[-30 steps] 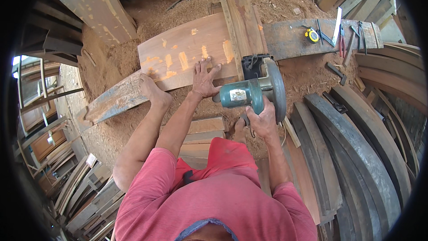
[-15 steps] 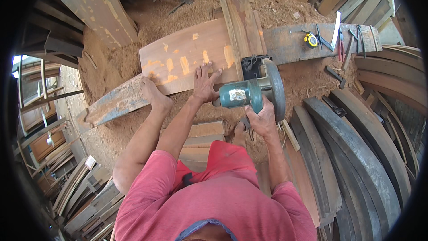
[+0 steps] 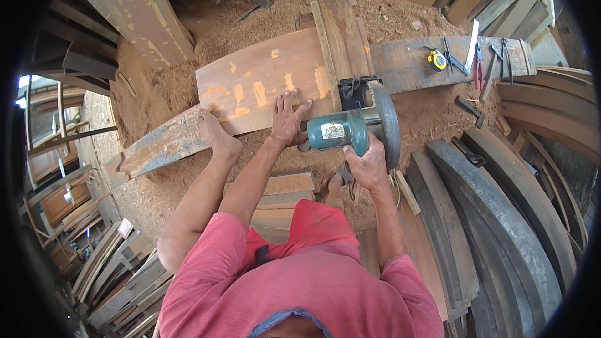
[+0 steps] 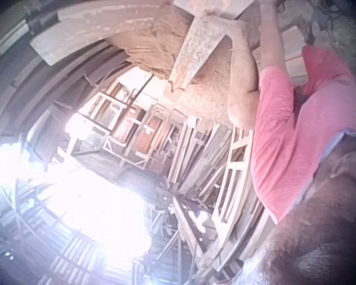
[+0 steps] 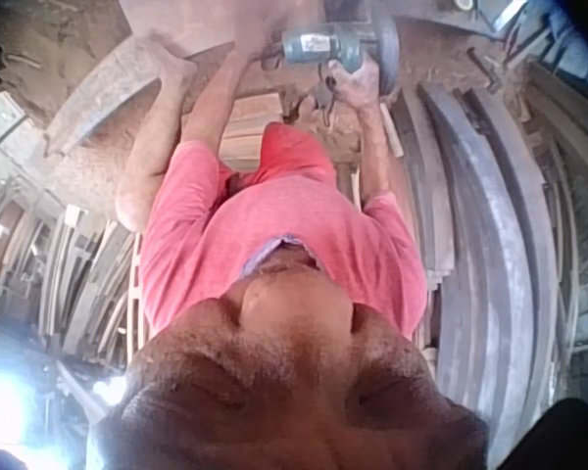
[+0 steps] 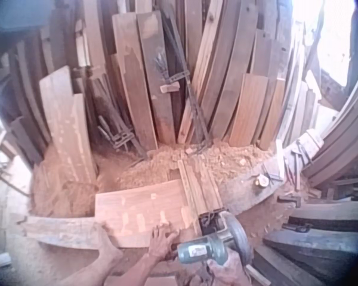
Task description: The person marks a line on a wooden board using a square and a pencil, then cuts the board with a circular saw. They subsequently measure the board with a tape measure and mark another line.
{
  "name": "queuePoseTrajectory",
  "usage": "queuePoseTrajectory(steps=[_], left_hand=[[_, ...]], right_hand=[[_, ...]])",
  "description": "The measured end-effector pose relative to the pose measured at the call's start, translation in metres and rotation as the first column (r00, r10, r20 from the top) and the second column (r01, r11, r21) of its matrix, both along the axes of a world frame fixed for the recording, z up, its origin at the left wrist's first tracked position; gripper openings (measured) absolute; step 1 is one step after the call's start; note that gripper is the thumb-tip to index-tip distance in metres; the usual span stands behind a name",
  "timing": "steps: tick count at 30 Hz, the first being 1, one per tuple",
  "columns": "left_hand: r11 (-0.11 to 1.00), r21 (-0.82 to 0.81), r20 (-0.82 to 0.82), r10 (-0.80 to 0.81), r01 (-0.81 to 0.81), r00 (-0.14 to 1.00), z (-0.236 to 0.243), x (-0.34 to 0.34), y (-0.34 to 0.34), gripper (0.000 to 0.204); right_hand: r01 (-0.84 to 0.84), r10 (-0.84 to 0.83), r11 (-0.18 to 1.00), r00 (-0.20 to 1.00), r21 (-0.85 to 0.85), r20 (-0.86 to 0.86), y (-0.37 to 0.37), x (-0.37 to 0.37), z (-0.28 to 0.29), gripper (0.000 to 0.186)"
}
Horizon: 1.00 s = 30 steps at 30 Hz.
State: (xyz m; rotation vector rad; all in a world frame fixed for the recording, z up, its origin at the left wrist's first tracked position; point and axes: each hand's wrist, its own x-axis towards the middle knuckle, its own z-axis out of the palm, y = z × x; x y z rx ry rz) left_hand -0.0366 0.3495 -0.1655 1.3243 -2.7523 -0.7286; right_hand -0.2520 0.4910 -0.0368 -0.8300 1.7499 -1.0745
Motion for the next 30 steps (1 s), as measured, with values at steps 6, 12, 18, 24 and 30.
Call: queuePoseTrajectory(steps=[6,12,18,24,30], left_hand=[[1.0,0.016,0.012,-0.001,0.001,1.0,0.001,0.0,-0.001,0.092],[0.998,0.063,0.132,-0.035,0.027,0.991,0.008,-0.002,-0.003,0.094],[0.998,0.053,0.137,-0.036,0.029,0.99,0.01,-0.002,-0.003,0.096],[0.998,0.049,0.114,-0.033,0.028,0.993,0.007,-0.001,-0.003,0.095],[0.999,0.026,0.09,-0.027,0.025,0.996,0.002,0.001,-0.002,0.095]], right_hand=[[-0.008,0.008,0.999,1.0,0.047,-0.007,-0.006,-0.002,0.003,0.02],[0.006,-0.006,1.0,0.999,0.013,0.032,-0.01,-0.003,0.0,0.018],[-0.018,0.018,1.0,0.999,0.005,0.027,-0.015,-0.003,0.005,0.023],[-0.03,0.03,1.0,0.999,0.003,0.022,-0.019,-0.005,0.004,0.024],[-0.026,0.026,0.999,0.999,0.026,0.022,-0.018,-0.006,-0.006,0.02]])
